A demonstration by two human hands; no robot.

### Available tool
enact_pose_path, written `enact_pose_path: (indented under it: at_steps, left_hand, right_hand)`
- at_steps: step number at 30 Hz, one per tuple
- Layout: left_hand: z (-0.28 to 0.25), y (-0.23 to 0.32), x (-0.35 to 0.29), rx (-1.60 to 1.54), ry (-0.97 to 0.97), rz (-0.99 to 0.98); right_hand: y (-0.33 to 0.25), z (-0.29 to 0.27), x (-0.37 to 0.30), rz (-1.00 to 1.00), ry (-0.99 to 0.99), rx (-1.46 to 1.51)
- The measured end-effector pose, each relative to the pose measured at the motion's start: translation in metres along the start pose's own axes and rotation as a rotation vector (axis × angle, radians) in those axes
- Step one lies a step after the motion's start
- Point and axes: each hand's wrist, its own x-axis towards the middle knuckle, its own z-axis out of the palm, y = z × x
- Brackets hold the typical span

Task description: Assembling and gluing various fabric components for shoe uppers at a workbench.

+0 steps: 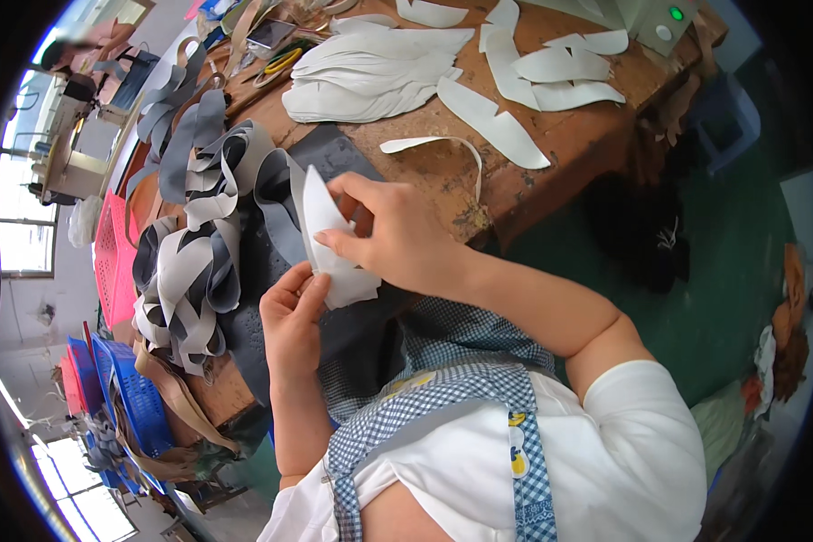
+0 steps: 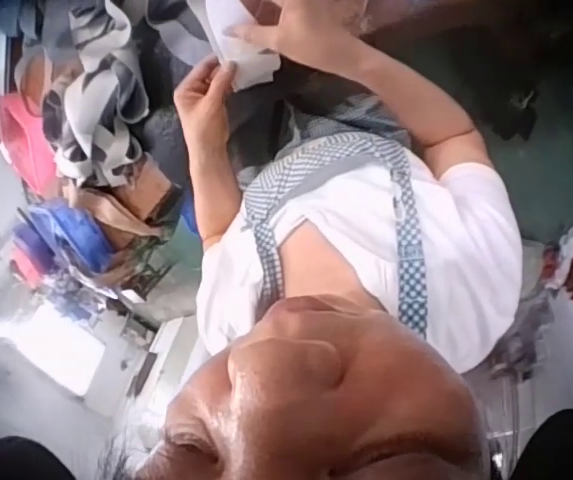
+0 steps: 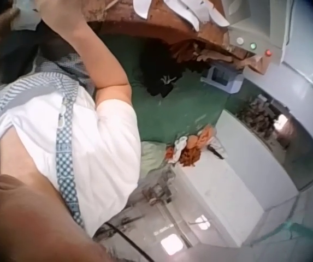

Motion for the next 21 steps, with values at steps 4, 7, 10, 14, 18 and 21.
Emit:
enact_pose_path:
  at_steps: [4,7,10,14,18,21]
  left_hand:
    - [-0.007,-0.002,-0.001,-0.038,0.017,-0.020]
    - [-0.008,0.001,-0.003,-0.025,0.033,-0.014]
    - [-0.012,0.001,-0.003,-0.028,0.045,-0.013]
    - [-0.014,0.003,-0.005,-0.025,0.035,0.016]
    - [-0.004,0.002,-0.004,0.001,0.037,-0.043]
    - [-0.007,-0.001,-0.006,0.002,0.037,-0.023]
  right_hand:
    - [0.005,0.004,0.010,0.002,-0.033,0.221]
    - [0.009,0.011,0.013,0.008,-0.046,0.265]
    - [0.012,0.015,0.014,0.026,-0.053,0.310]
    - [0.016,0.026,0.011,0.009,-0.003,0.299]
    - [0.013,0.032,0.001,0.084,-0.009,0.291]
    - [0.009,0.033,0.002,0.075,-0.004,0.258]
